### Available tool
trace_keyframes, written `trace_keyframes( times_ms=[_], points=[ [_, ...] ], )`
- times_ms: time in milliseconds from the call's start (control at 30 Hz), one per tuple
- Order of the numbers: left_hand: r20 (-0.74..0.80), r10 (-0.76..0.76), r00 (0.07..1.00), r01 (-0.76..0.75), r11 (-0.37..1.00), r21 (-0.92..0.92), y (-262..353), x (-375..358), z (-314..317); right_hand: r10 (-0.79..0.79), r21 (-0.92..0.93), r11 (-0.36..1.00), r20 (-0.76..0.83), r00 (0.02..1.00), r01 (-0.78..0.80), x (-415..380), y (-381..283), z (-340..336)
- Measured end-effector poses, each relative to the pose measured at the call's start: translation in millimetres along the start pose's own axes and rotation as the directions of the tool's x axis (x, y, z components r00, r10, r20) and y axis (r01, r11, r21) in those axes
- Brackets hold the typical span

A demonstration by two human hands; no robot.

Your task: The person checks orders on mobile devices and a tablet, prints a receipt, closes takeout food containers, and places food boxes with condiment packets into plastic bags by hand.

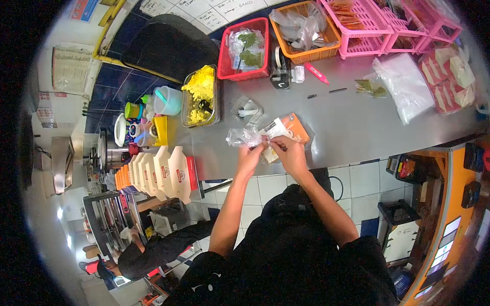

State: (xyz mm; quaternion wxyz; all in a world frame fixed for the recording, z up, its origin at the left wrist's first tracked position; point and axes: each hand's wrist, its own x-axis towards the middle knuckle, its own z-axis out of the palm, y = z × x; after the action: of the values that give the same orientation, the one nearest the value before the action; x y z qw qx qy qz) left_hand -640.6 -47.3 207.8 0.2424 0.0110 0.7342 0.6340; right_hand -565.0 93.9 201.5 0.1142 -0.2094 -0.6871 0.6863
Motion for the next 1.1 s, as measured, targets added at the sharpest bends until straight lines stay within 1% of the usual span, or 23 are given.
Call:
trace_keyframes(
  times_ms=[33,133,233,400,467,500,567,600,667,700,733,767,800,833,867,900,933,967,1000,1033,1067,1100],
  points=[
    [0.005,0.008,1.0,-0.008,1.0,0.0,-0.8,0.1,-0.3,-0.035,-0.009,0.999,0.019,0.999,0.035,-0.1,-0.9,-0.7],
    [0.006,0.007,1.0,-0.007,1.0,0.002,-4.1,1.4,-1.4,-0.045,-0.039,0.998,0.057,0.997,0.048,1.7,-4.4,-3.4],
    [0.005,0.005,1.0,-0.005,1.0,0.005,-3.1,2.2,-1.9,-0.046,-0.008,0.999,0.035,0.998,0.046,2.8,-1.3,-1.2],
    [-0.01,0.013,1.0,-0.013,1.0,0.011,-2.0,1.4,1.1,-0.043,-0.034,0.998,0.035,0.998,0.044,4.1,-0.9,-1.1],
    [-0.006,-0.022,1.0,0.022,0.998,0.052,4.3,-1.3,3.6,-0.045,-0.038,0.998,0.033,0.998,0.046,6.2,-1.4,-1.2],
    [0.002,-0.023,1.0,0.023,0.998,0.05,1.8,-0.6,2.8,-0.035,-0.012,0.999,0.027,0.999,0.035,7.7,-2.9,-1.1],
    [-0.024,-0.005,1.0,0.01,0.979,0.203,-3.1,-0.8,0.3,-0.019,0.004,1.0,0.006,1.0,0.019,7.6,-3.2,2.1],
    [0.002,-0.005,1.0,0.005,0.981,0.193,-0.2,-2.5,1.8,-0.031,-0.004,1.0,0.006,1.0,0.031,10.0,-0.4,4.5],
    [-0.002,0.086,0.996,-0.077,0.901,0.426,7.3,-7.4,5.6,-0.033,-0.039,0.999,-0.029,0.999,0.031,12.6,-1.2,-2.3],
    [0.026,0.082,0.996,-0.085,0.906,0.414,4.2,-4.1,6.8,-0.118,-0.171,0.977,0.041,0.992,0.124,15.6,-3.4,-5.1],
    [0.046,0.116,0.992,-0.124,0.88,0.459,0.9,-1.4,4.5,-0.19,-0.287,0.932,0.134,0.973,0.221,17.7,-4.4,-9.1],
    [0.058,0.151,0.987,-0.159,0.846,0.509,-2.9,-1.2,1.5,-0.186,-0.291,0.932,0.13,0.974,0.217,18.1,-4.7,-14.8],
    [0.055,0.153,0.987,-0.16,0.845,0.51,1.8,-3.3,3.8,-0.103,-0.225,0.964,0.177,0.979,0.142,20.6,-6.4,-19.6],
    [0.07,0.193,0.979,-0.198,0.803,0.562,10.8,-6.5,7.5,-0.026,-0.157,0.985,0.235,0.972,0.064,23.4,-9.2,-21.7],
    [0.084,0.229,0.97,-0.232,0.755,0.613,17.5,-8.8,8.6,-0.032,-0.148,0.986,0.245,0.969,0.07,24.9,-12.9,-23.3],
    [0.073,0.234,0.97,-0.227,0.752,0.619,19.9,-8.3,8.1,-0.02,-0.158,0.985,0.269,0.963,0.065,26.5,-17.8,-26.9],
    [0.094,0.229,0.969,-0.235,0.733,0.638,22.0,-7.3,8.7,-0.007,-0.17,0.984,0.289,0.957,0.058,27.7,-20.1,-29.0],
    [0.117,0.223,0.968,-0.244,0.716,0.654,24.2,-5.7,8.7,-0.128,-0.293,0.935,0.244,0.961,0.199,29.8,-11.7,-26.2],
    [0.114,0.224,0.968,-0.243,0.717,0.654,22.1,-2.1,6.9,-0.129,-0.292,0.935,0.248,0.96,0.201,33.3,-9.4,-23.3],
    [0.15,0.258,0.954,-0.294,0.726,0.621,19.6,1.7,5.7,-0.231,-0.45,0.844,0.187,0.955,0.292,36.8,-7.2,-20.7],
    [0.184,0.293,0.938,-0.344,0.735,0.584,16.7,4.6,5.0,-0.338,-0.6,0.717,0.146,0.93,0.355,38.4,-4.8,-18.1],
    [0.181,0.293,0.939,-0.342,0.739,0.581,19.6,5.2,5.9,-0.336,-0.603,0.714,0.15,0.93,0.356,38.4,-0.3,-13.8]
  ],
)
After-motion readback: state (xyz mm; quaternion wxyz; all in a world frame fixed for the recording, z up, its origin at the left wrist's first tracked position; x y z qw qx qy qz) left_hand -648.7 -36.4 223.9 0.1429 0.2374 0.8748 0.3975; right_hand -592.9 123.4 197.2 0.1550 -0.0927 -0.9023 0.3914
